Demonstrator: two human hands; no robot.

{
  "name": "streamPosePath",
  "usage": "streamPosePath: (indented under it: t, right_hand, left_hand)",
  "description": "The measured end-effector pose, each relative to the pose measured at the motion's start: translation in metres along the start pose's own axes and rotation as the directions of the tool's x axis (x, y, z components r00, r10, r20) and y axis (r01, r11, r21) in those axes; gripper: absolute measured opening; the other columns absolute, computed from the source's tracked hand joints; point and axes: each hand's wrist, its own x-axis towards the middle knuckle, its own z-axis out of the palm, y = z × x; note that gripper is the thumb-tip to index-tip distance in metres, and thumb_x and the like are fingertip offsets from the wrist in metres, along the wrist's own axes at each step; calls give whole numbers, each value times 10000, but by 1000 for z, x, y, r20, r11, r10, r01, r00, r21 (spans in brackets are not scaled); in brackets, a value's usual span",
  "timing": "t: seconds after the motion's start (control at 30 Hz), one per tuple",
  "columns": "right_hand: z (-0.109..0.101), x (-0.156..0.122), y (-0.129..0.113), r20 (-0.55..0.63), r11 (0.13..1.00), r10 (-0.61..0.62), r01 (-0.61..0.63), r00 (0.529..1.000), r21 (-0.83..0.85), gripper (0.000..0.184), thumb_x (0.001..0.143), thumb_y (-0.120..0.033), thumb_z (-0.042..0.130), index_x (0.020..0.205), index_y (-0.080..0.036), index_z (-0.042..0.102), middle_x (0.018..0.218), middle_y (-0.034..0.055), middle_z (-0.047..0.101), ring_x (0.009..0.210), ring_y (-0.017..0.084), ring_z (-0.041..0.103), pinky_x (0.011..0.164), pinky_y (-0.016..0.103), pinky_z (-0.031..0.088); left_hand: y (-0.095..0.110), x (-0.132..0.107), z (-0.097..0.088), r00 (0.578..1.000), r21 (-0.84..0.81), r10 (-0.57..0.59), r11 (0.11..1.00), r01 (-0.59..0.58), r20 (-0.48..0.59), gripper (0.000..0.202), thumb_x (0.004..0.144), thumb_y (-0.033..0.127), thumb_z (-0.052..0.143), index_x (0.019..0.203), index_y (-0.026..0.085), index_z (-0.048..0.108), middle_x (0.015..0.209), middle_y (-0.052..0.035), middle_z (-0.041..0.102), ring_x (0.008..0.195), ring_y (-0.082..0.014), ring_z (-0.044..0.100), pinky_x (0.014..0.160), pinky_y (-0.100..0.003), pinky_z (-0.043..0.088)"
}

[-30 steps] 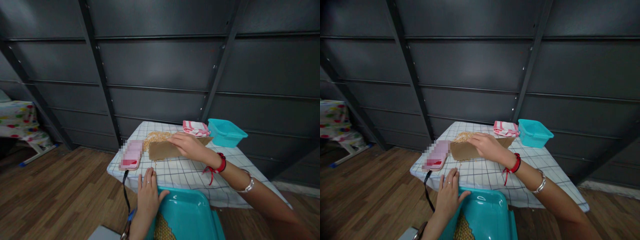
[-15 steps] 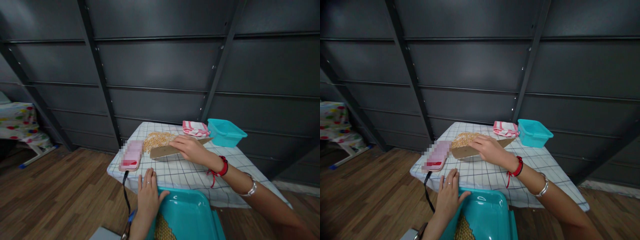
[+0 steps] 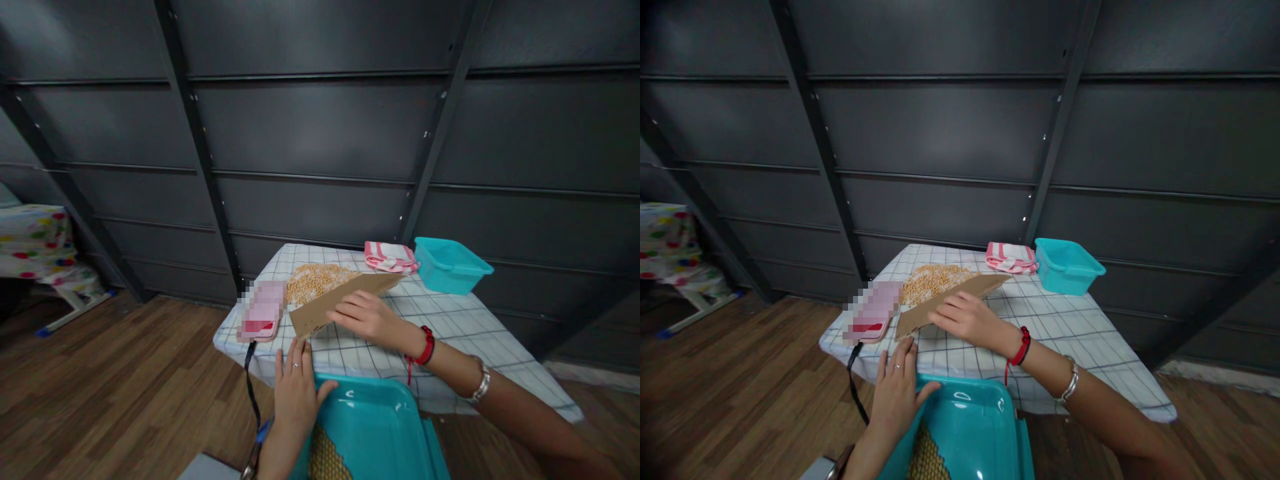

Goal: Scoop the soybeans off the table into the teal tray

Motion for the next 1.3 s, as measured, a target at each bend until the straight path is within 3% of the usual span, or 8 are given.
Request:
streamPosePath:
  t: [0.2, 0.4, 0.63, 0.83, 0.97, 1.1, 1.3]
  right_hand:
    - [-1, -18, 7, 38, 996, 84, -86, 996, 38, 257, 859, -95, 342, 1011, -152, 541, 823, 33, 608, 776, 132, 483, 647, 272, 382]
    - [-10, -22, 13, -67, 984, 174, -171, 983, 38, 322, 809, -30, 321, 1017, -145, 538, 830, 49, 601, 796, 143, 490, 685, 292, 411]
    - [8, -17, 10, -22, 987, 155, -154, 988, 52, 302, 819, -59, 316, 976, -142, 561, 813, 51, 601, 768, 147, 484, 661, 290, 401]
    - [-5, -29, 5, -24, 979, 199, -197, 980, 55, 311, 819, -51, 322, 1017, -137, 547, 846, 61, 603, 780, 143, 488, 675, 287, 395]
    - [-1, -27, 9, -53, 975, 218, -216, 974, 52, 328, 814, -50, 316, 1024, -145, 550, 834, 56, 600, 786, 149, 488, 678, 296, 404]
    - [2, -27, 7, -11, 980, 196, -196, 980, 35, 324, 824, -57, 306, 1015, -133, 557, 827, 65, 603, 778, 152, 491, 685, 309, 408]
    - [-17, -37, 2, -26, 978, 208, -207, 978, 17, 327, 825, -52, 308, 1021, -141, 554, 838, 64, 611, 768, 149, 493, 675, 305, 415]
  left_hand:
    - [-1, 1, -3, 1000, -7, 12, 1000, -12, -24, 710, 732, 659, 278, 1053, 77, 528, 1115, -175, 570, 1081, -272, 471, 935, -453, 286]
    - [-1, 2, -5, 999, 1, 12, 1000, -12, -37, 724, 730, 667, 256, 1052, 79, 528, 1106, -174, 574, 1078, -265, 472, 946, -446, 278]
    - [-1, 1, -1, 1000, -7, 1, 1000, -1, -18, 750, 716, 685, 245, 1073, 86, 523, 1116, -172, 566, 1090, -268, 460, 950, -455, 268]
    - [-1, 1, -2, 999, -1, 18, 1000, -18, -40, 735, 728, 668, 256, 1060, 69, 525, 1106, -176, 570, 1083, -268, 464, 954, -452, 257]
    - [-1, 1, -2, 999, 21, 24, 1000, -23, -36, 733, 730, 667, 250, 1071, 79, 521, 1115, -175, 565, 1093, -263, 456, 969, -449, 244]
    - [0, 0, 0, 1000, -10, 1, 1000, -1, -1, 746, 721, 678, 255, 1100, 87, 508, 1125, -178, 557, 1106, -269, 448, 972, -462, 250]
    - [0, 0, -1, 1000, -48, -12, 999, 13, 10, 731, 716, 676, 275, 1094, 96, 511, 1134, -176, 559, 1096, -275, 469, 950, -460, 288]
